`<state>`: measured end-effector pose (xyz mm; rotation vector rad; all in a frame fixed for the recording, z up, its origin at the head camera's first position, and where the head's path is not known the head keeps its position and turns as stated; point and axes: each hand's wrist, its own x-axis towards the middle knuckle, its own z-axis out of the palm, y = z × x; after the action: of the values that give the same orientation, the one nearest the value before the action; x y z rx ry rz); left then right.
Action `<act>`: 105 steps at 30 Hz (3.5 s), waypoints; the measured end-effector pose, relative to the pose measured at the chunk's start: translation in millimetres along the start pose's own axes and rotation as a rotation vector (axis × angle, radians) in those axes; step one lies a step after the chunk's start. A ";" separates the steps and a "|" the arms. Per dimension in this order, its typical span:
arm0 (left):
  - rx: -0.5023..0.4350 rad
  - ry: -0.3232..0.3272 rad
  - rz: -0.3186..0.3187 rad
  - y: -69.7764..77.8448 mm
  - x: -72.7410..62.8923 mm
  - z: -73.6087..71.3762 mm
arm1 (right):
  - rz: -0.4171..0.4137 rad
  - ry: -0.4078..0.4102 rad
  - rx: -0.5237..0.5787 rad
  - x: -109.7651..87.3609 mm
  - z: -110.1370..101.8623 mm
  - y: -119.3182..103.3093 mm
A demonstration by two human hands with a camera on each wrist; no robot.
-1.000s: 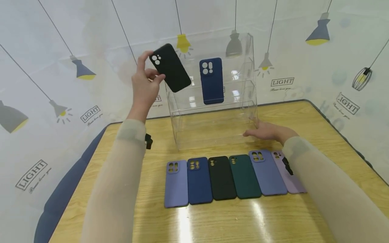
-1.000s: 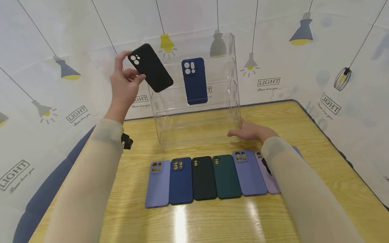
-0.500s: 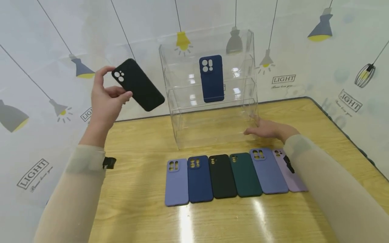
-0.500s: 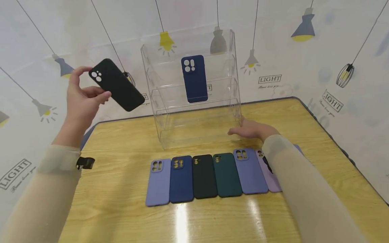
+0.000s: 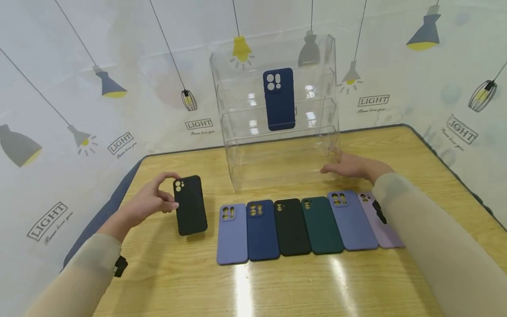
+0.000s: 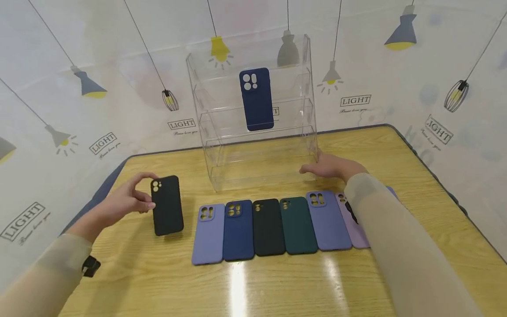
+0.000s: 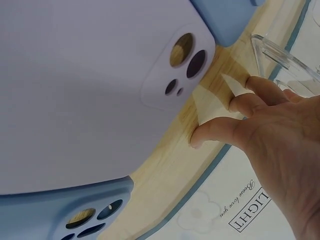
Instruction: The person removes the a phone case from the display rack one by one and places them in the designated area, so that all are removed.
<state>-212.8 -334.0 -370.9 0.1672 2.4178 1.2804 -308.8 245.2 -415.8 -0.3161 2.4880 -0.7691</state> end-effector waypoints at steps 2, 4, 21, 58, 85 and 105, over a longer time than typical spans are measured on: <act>-0.006 -0.054 -0.039 -8.2 -0.9 12.1 | -0.004 0.004 0.006 -0.6 0.7 1.1; -0.017 -0.104 -0.077 -13.8 -1.4 22.8 | -0.008 0.010 0.010 -0.7 0.9 1.4; 0.218 -0.254 -0.117 -12.1 2.5 58.0 | -0.003 0.013 0.030 -0.7 0.2 0.5; 0.574 -0.141 0.240 123.6 67.1 41.4 | 0.020 -0.012 -0.004 -1.5 -1.6 -0.3; 0.261 0.246 0.254 255.5 177.8 66.9 | 0.031 0.019 -0.047 -4.2 -0.6 -4.0; 0.359 0.212 0.203 266.4 186.9 80.1 | 0.037 0.022 -0.044 -4.1 -0.5 -2.7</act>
<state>-372.7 -66.3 -247.9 0.4036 2.8619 0.9714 -305.4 244.7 -412.3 -0.2778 2.5275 -0.7070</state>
